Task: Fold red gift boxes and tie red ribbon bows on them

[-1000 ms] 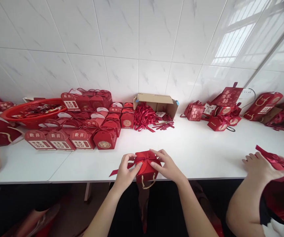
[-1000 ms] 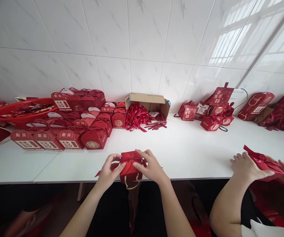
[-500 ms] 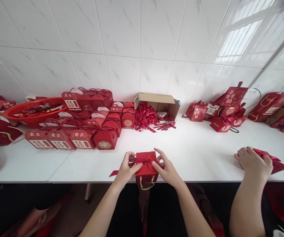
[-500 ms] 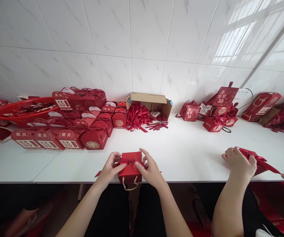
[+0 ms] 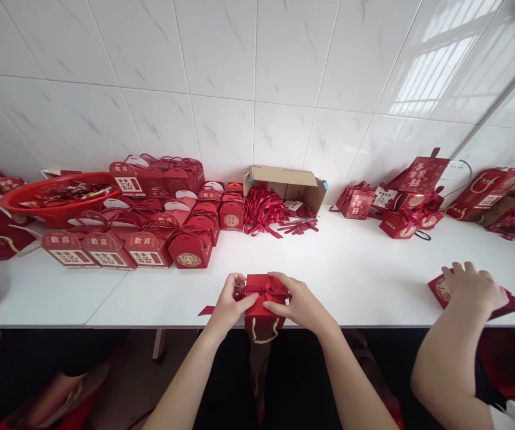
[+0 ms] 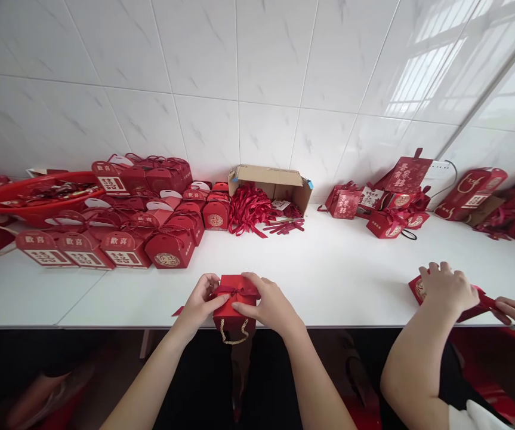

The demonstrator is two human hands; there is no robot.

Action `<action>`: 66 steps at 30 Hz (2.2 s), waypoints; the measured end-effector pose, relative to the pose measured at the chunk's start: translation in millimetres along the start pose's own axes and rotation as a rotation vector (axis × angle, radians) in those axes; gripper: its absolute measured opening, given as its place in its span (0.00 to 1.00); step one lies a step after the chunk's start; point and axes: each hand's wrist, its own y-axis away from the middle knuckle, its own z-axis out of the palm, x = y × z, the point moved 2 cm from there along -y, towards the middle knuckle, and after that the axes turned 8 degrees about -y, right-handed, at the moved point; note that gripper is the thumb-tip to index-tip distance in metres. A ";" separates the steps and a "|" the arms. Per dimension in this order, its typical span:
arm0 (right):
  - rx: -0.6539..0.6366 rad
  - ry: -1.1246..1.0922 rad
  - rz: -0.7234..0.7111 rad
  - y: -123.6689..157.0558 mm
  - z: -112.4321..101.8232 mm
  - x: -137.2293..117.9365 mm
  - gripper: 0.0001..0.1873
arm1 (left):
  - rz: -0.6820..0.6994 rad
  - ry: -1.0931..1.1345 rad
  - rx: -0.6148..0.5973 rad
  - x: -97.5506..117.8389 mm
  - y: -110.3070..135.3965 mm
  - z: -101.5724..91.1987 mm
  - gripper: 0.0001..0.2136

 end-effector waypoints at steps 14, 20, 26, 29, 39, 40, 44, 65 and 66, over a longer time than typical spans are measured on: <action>-0.076 -0.326 0.217 -0.6 -17.6 36.2 0.23 | -0.134 -0.142 -0.183 8.2 -1.6 -16.1 0.18; 0.005 -0.365 0.207 -0.5 -23.3 38.2 0.23 | -0.058 -0.324 -0.018 7.2 -1.7 -21.7 0.22; 0.016 -0.488 0.180 3.5 -29.3 29.3 0.22 | 0.093 -0.447 0.204 21.3 7.5 -21.7 0.22; -0.007 -0.515 0.121 5.2 -36.5 18.2 0.22 | 0.277 -0.589 0.277 40.5 17.7 -7.4 0.21; 0.081 -0.464 0.181 15.9 -47.1 3.1 0.16 | 0.479 -0.742 0.198 50.1 3.3 35.1 0.05; 0.073 -0.415 0.185 17.0 -46.6 3.9 0.16 | 0.478 -0.743 0.220 48.9 2.0 33.5 0.07; 0.030 -0.235 0.112 14.2 -34.4 4.6 0.19 | 0.489 -0.763 0.265 48.2 1.5 31.6 0.09; 0.053 -0.459 -0.044 1.2 10.4 1.4 0.10 | 0.032 -0.116 0.086 -4.4 -3.4 -0.2 0.13; 0.046 -0.487 -0.036 1.6 10.7 1.8 0.10 | 0.020 -0.109 0.069 -3.9 -4.9 -0.6 0.13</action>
